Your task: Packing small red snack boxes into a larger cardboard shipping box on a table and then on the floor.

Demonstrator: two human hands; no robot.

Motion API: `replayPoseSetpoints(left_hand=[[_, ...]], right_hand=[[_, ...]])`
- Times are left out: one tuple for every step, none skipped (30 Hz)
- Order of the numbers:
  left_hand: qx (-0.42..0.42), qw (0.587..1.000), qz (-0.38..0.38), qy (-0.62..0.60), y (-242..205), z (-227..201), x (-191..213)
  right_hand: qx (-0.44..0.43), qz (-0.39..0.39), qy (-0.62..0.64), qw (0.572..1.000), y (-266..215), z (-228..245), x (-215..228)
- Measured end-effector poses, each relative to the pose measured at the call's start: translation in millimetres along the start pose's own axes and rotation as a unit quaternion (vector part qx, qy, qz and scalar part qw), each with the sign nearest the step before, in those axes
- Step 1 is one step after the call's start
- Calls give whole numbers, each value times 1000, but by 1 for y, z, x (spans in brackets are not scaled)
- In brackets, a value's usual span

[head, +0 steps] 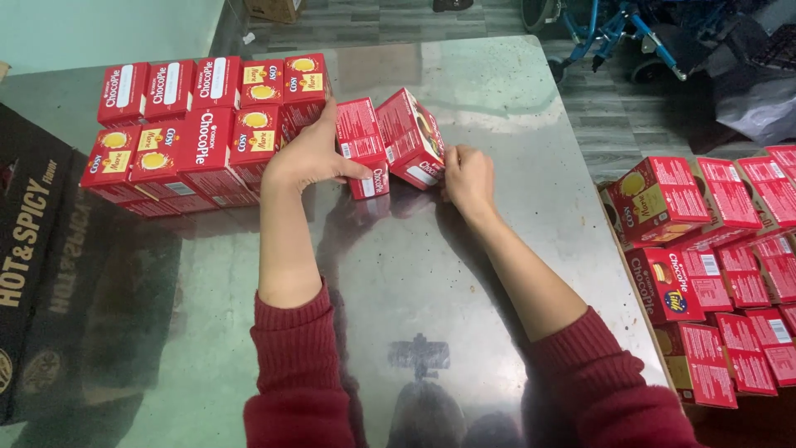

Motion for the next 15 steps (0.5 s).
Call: replayPoseSetpoints(left_hand=[[0, 1000, 0, 1, -4, -4, -1], [-4, 1000, 3, -11, -8, -8, -3], [-8, 1000, 6, -23, -12, -12, -5], [-8, 1000, 6, -21, -14, -16, -6], [-14, 999, 20, -44, -16, -20, -8], [-19, 997, 33, -68, -18, -24, -10], [-20, 997, 32, -67, -9, -14, -9], [-48, 995, 50, -75, 0, -3, -8], [-76, 991, 68, -84, 10, 8, -8], [-76, 991, 68, -84, 11, 8, -7], [-85, 988, 80, -105, 13, 8, -7], [-95, 983, 92, -127, 15, 8, -7], [-97, 983, 93, -126, 17, 9, -9], [-103, 980, 98, -136, 20, 9, -10], [-110, 978, 103, -147, 23, 8, -12]], right_hand=[[0, 0, 1, 1000, 0, -1, 0], [23, -36, -31, 999, 0, -2, 2], [46, -71, -63, 994, 0, -3, 3], [47, -72, -62, 994, -2, 1, 4], [79, -67, -26, 994, -3, 5, 5], [112, -61, 11, 992, -5, 10, 5], [113, -62, 11, 992, -21, 33, 13], [106, -36, 71, 991, -38, 56, 20], [99, -9, 130, 987, -55, 78, 27], [98, -10, 131, 986, -62, 89, 29], [90, 12, 174, 981, -69, 99, 32], [81, 32, 217, 972, -75, 109, 35], [81, 30, 217, 972, -76, 109, 33], [65, 49, 206, 975, -76, 110, 30], [50, 68, 194, 977, -77, 110, 28]])
Point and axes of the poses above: each hand's wrist, its own y-axis towards the middle knuckle, its own x-axis out of the back of the hand, z = x × y, the point moved 1 cm from there along y, towards the middle knuckle, and after that the axes turned 14 degrees about z, right-handed, at the moved point
